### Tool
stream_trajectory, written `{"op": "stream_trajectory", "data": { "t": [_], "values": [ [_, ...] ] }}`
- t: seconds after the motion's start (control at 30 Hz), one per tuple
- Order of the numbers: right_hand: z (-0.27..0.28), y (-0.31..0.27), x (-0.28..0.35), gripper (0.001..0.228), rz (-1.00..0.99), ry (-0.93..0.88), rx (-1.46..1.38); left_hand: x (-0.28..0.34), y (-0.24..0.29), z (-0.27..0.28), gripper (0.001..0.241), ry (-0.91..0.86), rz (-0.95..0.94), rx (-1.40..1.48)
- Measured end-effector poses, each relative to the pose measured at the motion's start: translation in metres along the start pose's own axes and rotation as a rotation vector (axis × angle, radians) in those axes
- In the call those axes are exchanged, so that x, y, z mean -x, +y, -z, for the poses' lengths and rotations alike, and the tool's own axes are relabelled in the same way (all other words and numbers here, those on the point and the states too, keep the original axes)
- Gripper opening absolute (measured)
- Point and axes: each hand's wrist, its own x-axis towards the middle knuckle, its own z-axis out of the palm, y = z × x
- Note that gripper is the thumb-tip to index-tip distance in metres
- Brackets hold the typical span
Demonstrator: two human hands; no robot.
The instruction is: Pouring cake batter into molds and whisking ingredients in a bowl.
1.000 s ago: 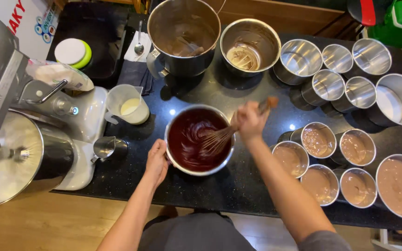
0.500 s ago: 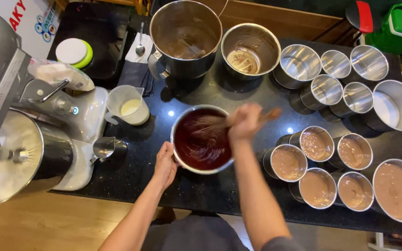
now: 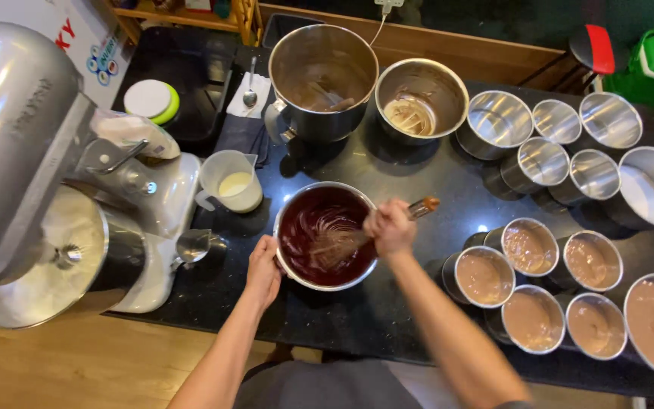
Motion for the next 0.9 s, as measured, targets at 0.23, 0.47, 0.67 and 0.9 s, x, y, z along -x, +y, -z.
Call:
{"op": "stream_trajectory", "data": {
  "t": [0.23,0.47,0.67,0.9],
  "values": [
    [-0.079,-0.083,-0.013,0.031,-0.146,-0.037,0.352,0.031,0.026,-0.049,0.022,-0.040,0.211,-0.125],
    [-0.133,-0.179,-0.010,0.038,0.206,-0.358,0.130,0.008,0.061,-0.039,0.028,0.352,-0.179,-0.790],
    [-0.128,-0.203,-0.001,0.034,0.231,-0.346,0.084,-0.010,0.118,-0.033,0.044,0.604,-0.852,-1.136],
    [-0.108,-0.209,0.012,0.036,0.253,-0.265,0.077,-0.068,0.121,0.015,0.036,0.555,-0.719,-1.170]
  ]
}}
